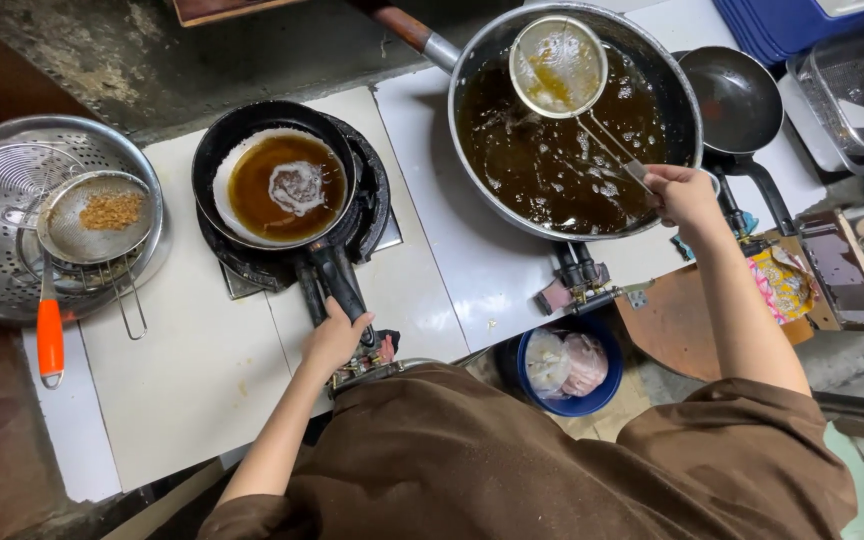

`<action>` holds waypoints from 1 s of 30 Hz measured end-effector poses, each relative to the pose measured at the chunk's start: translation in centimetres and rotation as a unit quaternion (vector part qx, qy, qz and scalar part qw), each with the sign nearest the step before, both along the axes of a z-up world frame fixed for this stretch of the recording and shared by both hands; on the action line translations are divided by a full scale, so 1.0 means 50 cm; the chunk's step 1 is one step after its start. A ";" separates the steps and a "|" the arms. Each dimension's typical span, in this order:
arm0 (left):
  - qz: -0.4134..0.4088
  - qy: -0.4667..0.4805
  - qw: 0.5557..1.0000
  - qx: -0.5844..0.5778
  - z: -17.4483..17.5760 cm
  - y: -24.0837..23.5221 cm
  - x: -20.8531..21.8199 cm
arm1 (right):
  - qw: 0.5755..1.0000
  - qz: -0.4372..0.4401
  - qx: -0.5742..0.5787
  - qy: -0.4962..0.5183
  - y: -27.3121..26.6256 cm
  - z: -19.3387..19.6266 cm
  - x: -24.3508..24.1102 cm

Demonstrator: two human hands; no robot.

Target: Using a handheld mesh strainer to remove fried food particles and debris from a large pot of cooking oil.

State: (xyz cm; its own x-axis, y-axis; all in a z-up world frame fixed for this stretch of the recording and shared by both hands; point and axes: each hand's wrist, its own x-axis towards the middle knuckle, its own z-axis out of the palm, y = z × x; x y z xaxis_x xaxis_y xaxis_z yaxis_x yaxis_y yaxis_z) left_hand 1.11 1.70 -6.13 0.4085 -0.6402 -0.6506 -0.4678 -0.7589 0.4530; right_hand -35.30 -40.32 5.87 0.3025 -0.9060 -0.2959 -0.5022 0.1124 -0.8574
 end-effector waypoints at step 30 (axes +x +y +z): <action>0.001 0.010 1.000 0.011 0.019 0.001 -0.002 | 0.980 0.083 -0.011 0.179 0.077 -0.041 0.006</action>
State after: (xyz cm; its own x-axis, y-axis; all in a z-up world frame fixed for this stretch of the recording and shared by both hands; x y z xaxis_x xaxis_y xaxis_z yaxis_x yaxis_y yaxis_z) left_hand 0.99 1.76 -5.16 0.3954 -0.6247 -0.6734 -0.4574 -0.7697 0.4454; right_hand -35.02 -36.49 3.82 0.3263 -0.8609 -0.3905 -0.7806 -0.0123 -0.6250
